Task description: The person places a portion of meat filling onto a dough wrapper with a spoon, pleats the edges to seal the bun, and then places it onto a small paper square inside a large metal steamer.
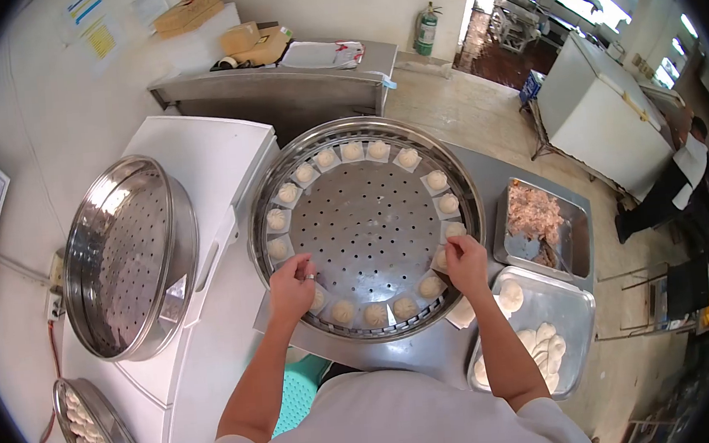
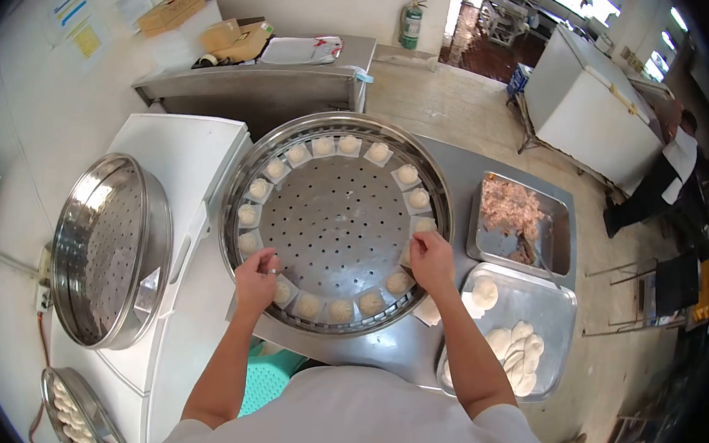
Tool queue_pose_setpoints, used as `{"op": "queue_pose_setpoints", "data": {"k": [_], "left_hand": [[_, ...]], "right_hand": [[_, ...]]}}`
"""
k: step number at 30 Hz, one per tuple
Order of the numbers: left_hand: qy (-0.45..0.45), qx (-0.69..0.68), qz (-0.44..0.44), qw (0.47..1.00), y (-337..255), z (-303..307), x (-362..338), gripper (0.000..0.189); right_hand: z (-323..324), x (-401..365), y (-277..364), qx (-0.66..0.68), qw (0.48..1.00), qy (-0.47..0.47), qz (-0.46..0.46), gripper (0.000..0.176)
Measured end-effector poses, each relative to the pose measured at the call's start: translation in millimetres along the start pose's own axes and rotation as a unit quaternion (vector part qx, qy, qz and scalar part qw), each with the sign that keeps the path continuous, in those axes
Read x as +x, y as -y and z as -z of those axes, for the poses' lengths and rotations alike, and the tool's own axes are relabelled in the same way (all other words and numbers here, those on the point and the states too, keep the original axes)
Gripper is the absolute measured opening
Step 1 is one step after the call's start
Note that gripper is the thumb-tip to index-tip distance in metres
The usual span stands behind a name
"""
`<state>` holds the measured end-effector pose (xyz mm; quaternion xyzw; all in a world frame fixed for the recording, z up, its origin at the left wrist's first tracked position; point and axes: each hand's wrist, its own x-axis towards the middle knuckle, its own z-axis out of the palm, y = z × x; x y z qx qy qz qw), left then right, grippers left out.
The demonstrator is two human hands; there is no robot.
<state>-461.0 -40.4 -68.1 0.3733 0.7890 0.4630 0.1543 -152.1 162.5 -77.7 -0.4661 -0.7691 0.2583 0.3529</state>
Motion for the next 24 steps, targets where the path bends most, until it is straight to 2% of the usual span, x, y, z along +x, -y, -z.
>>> {"op": "queue_pose_setpoints", "data": {"k": [6, 15, 24], "left_hand": [[-0.006, -0.005, 0.011, 1.000, -4.2, 2.7, -2.3, 0.021], [-0.018, -0.039, 0.018, 0.999, 5.2, -2.4, -1.6, 0.020], [-0.034, -0.026, -0.018, 0.999, 11.2, -4.6, -0.3, 0.019]], "right_hand": [[-0.9, -0.3, -3.0, 0.003, 1.000, 0.004, 0.027, 0.013], [-0.8, -1.0, -2.2, -0.022, 1.000, 0.011, 0.020, 0.012], [0.0, -1.0, -0.3, -0.048, 0.998, 0.009, 0.028, 0.012]]}}
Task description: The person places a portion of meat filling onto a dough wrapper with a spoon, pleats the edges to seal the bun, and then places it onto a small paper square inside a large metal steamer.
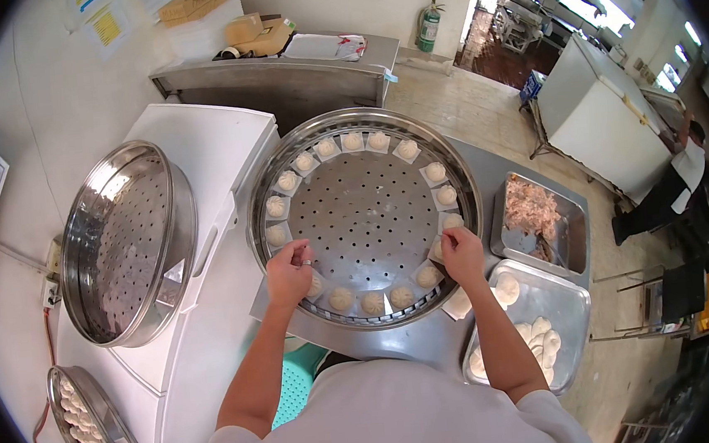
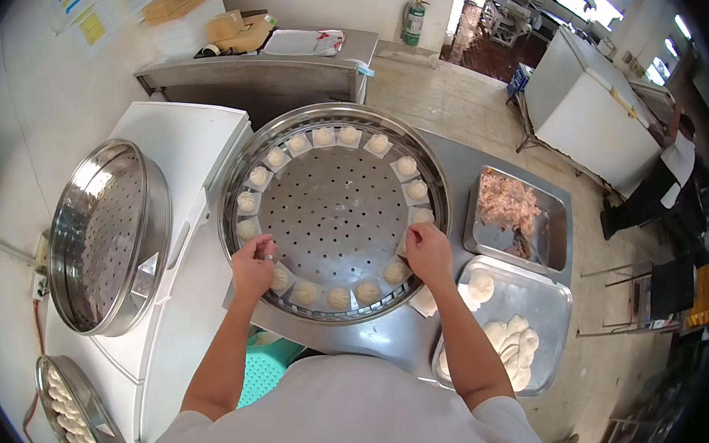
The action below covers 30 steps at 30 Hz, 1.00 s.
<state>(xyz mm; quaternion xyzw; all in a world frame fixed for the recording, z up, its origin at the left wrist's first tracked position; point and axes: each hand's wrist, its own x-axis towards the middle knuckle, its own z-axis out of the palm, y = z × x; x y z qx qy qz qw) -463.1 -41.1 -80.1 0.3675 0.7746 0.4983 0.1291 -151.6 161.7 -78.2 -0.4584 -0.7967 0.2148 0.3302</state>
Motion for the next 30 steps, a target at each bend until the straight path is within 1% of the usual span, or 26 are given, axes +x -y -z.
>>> {"op": "queue_pose_setpoints", "data": {"k": [6, 9, 12, 15, 18, 21, 24, 26, 30], "left_hand": [[0.002, -0.013, 0.010, 1.000, -2.1, 1.5, -1.4, 0.020], [0.006, 0.004, 0.018, 1.000, -4.8, 2.8, -1.4, 0.021], [0.011, -0.011, 0.035, 0.999, -5.2, 2.8, -1.1, 0.022], [0.005, 0.001, 0.010, 1.000, -9.9, 5.2, -2.5, 0.020], [-0.036, -0.062, -0.034, 0.997, 2.1, 2.3, -3.5, 0.020], [-0.087, -0.182, -0.009, 0.979, 4.3, 5.7, -8.1, 0.026], [-0.117, -0.244, -0.004, 0.963, -1.2, 10.9, -7.3, 0.037], [-0.135, -0.262, 0.005, 0.956, 2.4, 11.9, -4.8, 0.042], [-0.164, -0.281, 0.005, 0.946, 2.2, 14.2, -1.9, 0.048]], "right_hand": [[-2.7, -0.3, -1.7, 0.009, 1.000, -0.006, 0.005, 0.012], [-4.0, 0.1, -3.5, 0.007, 1.000, 0.004, -0.010, 0.013], [-2.6, 0.1, -2.4, 0.013, 1.000, 0.004, 0.002, 0.014], [-2.1, 0.8, -2.2, 0.017, 1.000, 0.016, -0.006, 0.014], [-1.6, 1.0, 0.0, 0.011, 1.000, 0.015, -0.006, 0.014], [-0.7, 1.8, 1.7, 0.004, 1.000, 0.016, -0.004, 0.014], [-0.6, 2.7, 1.5, 0.006, 1.000, 0.013, 0.005, 0.014], [-0.8, 2.2, 1.7, 0.004, 1.000, 0.021, -0.006, 0.014], [-0.5, 2.1, 2.5, 0.001, 1.000, 0.018, 0.004, 0.014]]}}
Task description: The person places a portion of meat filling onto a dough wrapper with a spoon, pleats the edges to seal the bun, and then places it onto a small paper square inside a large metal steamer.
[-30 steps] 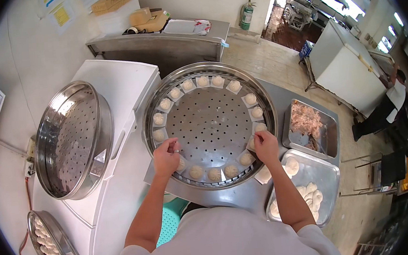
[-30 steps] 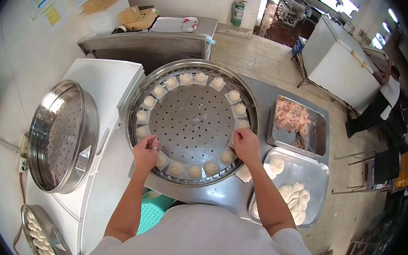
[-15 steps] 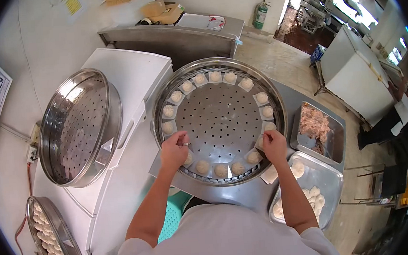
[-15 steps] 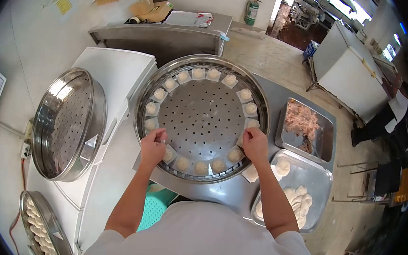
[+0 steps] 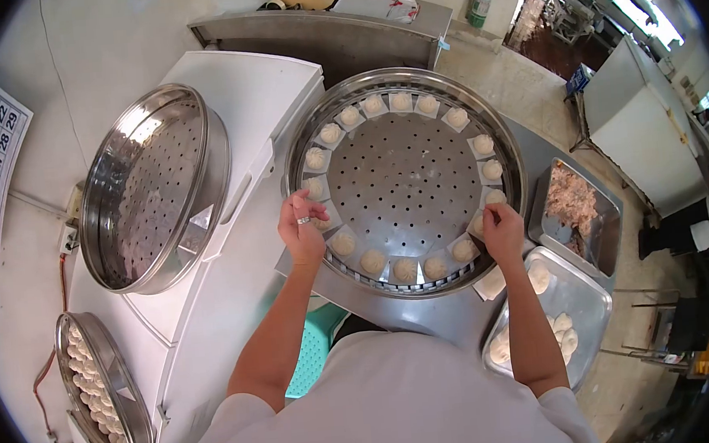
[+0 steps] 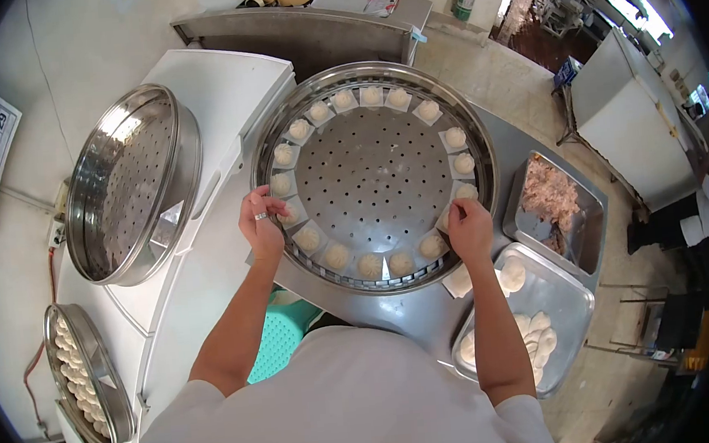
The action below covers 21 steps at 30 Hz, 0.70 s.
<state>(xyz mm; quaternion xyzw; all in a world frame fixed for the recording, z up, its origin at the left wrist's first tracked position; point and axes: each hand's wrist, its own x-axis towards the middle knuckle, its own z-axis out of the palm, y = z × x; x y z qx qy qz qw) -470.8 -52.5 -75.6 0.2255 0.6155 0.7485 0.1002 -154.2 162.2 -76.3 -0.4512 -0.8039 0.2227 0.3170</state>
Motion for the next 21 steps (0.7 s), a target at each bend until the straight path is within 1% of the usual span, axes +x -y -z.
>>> {"op": "queue_pose_setpoints", "data": {"k": [3, 8, 12, 17, 21], "left_hand": [[-0.025, -0.026, 0.006, 0.999, 1.6, 1.5, 2.3, 0.047], [-0.035, -0.026, 0.018, 0.999, 0.1, 4.2, 5.3, 0.044], [-0.027, -0.026, 0.016, 0.999, 3.9, 2.3, 5.1, 0.041], [0.007, -0.014, 0.023, 1.000, 6.0, 0.1, 4.4, 0.036], [0.027, 0.005, 0.028, 0.999, 5.8, -0.8, 3.2, 0.035]], "right_hand": [[0.0, 0.9, 0.7, 0.001, 1.000, -0.001, -0.001, 0.015], [0.3, 1.3, -1.2, -0.002, 1.000, 0.009, 0.002, 0.015], [-1.5, 0.1, -3.9, 0.004, 1.000, -0.002, 0.000, 0.015], [-0.4, 0.0, -2.5, -0.002, 1.000, 0.001, -0.005, 0.015], [-1.9, -1.0, -5.9, 0.026, 0.999, -0.018, -0.015, 0.015]]}}
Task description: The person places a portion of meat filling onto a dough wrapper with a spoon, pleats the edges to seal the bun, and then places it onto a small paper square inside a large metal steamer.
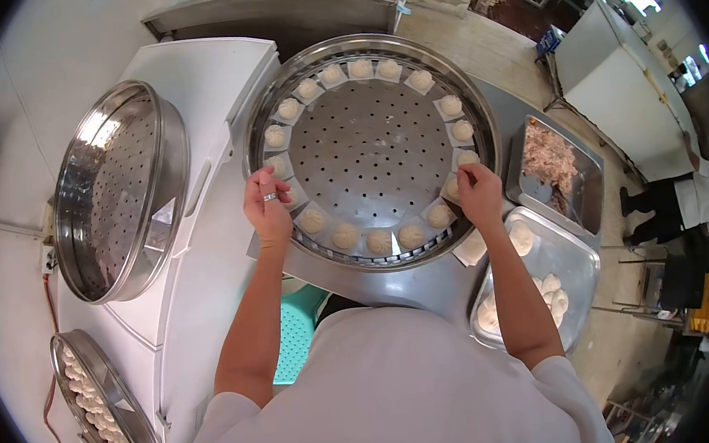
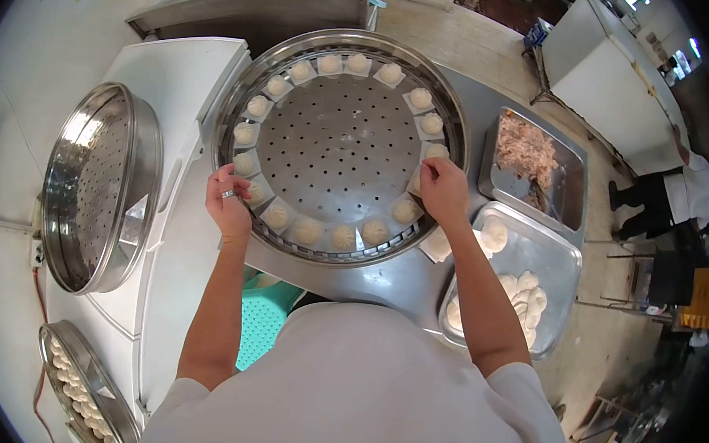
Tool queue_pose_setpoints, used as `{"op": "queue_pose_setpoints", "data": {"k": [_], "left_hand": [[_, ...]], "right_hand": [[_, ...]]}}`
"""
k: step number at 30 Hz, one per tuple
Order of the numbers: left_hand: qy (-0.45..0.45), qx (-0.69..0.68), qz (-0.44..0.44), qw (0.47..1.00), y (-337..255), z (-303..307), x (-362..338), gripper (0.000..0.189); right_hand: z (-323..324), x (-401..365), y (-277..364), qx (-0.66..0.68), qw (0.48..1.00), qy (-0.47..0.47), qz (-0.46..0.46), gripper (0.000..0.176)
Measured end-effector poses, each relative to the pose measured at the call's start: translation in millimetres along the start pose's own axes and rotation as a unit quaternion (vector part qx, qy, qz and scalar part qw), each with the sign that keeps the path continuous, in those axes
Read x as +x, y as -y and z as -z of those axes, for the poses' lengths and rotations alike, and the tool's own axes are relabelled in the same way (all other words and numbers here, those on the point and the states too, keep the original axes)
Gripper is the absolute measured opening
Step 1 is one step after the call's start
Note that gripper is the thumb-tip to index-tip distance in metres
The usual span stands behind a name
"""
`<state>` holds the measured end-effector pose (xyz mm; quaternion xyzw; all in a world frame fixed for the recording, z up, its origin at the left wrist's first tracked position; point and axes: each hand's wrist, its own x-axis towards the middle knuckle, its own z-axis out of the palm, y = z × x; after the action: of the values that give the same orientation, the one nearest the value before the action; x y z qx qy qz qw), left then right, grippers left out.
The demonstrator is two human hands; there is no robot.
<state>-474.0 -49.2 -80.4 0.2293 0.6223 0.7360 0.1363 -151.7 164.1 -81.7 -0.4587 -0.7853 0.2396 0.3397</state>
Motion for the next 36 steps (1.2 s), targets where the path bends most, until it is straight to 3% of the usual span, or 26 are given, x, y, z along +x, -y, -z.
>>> {"op": "queue_pose_setpoints", "data": {"k": [7, 10, 14, 19, 22, 28, 31, 36], "left_hand": [[0.019, 0.015, 0.006, 1.000, 1.7, -1.0, -1.1, 0.033], [0.018, 0.028, 0.005, 0.999, 2.8, -0.2, -1.1, 0.033], [0.018, 0.032, -0.002, 0.999, 2.3, -0.7, -1.1, 0.033], [0.020, 0.040, 0.008, 0.999, 1.5, -0.1, -1.2, 0.036], [0.019, 0.041, 0.012, 0.999, 0.2, -0.6, -1.4, 0.036], [0.032, 0.032, 0.005, 0.999, 1.1, 1.5, -1.0, 0.034], [0.030, 0.027, 0.016, 0.999, 2.2, 1.1, -1.5, 0.030], [0.043, 0.046, 0.027, 0.998, 2.3, 1.5, -3.3, 0.024]], "right_hand": [[0.6, 0.0, -9.1, 0.106, 0.992, -0.055, -0.042, 0.026], [-1.0, 0.8, -11.9, 0.226, 0.964, -0.098, -0.101, 0.031], [-0.1, 1.8, -14.2, 0.248, 0.955, -0.122, -0.105, 0.031], [1.1, 1.5, -7.3, 0.217, 0.963, -0.113, -0.112, 0.027], [-5.6, 2.5, -19.3, 0.098, 0.987, -0.121, -0.050, 0.025], [-4.9, 5.4, -16.2, 0.053, 0.993, -0.080, -0.069, 0.021], [-0.8, 28.4, -12.2, 0.029, 0.998, -0.059, 0.004, 0.021], [-13.3, 119.5, -23.2, -0.040, 0.998, 0.021, -0.044, 0.035]]}}
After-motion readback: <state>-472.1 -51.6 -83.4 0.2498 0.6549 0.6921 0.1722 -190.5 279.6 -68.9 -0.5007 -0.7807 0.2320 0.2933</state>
